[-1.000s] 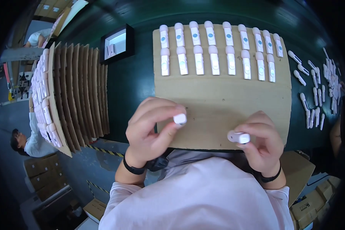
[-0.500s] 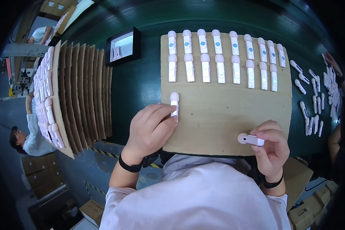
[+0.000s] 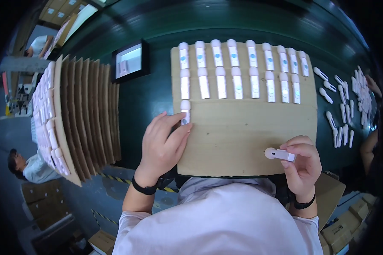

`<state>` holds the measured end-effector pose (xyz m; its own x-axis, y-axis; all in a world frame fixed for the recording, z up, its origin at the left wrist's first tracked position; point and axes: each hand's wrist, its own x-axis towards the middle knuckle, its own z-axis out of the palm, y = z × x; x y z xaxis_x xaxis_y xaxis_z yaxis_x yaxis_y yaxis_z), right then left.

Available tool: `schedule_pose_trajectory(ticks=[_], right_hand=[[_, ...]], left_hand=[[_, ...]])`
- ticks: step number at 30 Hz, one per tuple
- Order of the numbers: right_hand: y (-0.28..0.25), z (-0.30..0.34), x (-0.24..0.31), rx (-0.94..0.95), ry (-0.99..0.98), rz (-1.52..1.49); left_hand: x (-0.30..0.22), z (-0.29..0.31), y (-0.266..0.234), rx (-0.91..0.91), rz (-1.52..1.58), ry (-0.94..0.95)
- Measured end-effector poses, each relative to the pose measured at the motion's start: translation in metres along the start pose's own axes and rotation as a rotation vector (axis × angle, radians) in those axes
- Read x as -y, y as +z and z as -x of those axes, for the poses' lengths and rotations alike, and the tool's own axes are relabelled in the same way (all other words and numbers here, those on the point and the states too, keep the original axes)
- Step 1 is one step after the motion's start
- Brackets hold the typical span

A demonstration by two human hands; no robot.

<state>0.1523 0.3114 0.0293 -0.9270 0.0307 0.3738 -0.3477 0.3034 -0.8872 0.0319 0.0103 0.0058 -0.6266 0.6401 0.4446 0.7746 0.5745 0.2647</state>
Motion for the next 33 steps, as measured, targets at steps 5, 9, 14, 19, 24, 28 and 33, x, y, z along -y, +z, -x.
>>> schedule_pose_trajectory(ticks=[5, 9, 14, 19, 24, 28, 33], right_hand=[[-0.036, 0.000, -0.007, -0.051, -0.022, 0.172], [-0.075, -0.006, -0.012, -0.047, 0.000, 0.357], [-0.103, -0.029, -0.024, 0.013, -0.025, 0.632], [-0.108, -0.042, -0.038, 0.111, -0.122, 0.756], [-0.101, -0.039, -0.043, 0.267, -0.130, 0.819], [-0.100, -0.041, -0.043, 0.308, -0.105, 0.790], [-0.104, -0.054, -0.059, 0.272, -0.175, 0.848]], left_hand=[[-0.002, 0.004, 0.001, -0.004, 0.063, -0.020], [-0.001, 0.011, 0.003, -0.029, 0.159, -0.142], [0.002, 0.015, 0.009, -0.137, 0.320, -0.282], [0.004, 0.012, 0.011, -0.165, 0.389, -0.343], [0.005, 0.015, 0.015, -0.168, 0.418, -0.404], [0.006, 0.014, 0.017, -0.195, 0.423, -0.435], [-0.004, 0.005, 0.000, -0.160, 0.334, -0.378]])
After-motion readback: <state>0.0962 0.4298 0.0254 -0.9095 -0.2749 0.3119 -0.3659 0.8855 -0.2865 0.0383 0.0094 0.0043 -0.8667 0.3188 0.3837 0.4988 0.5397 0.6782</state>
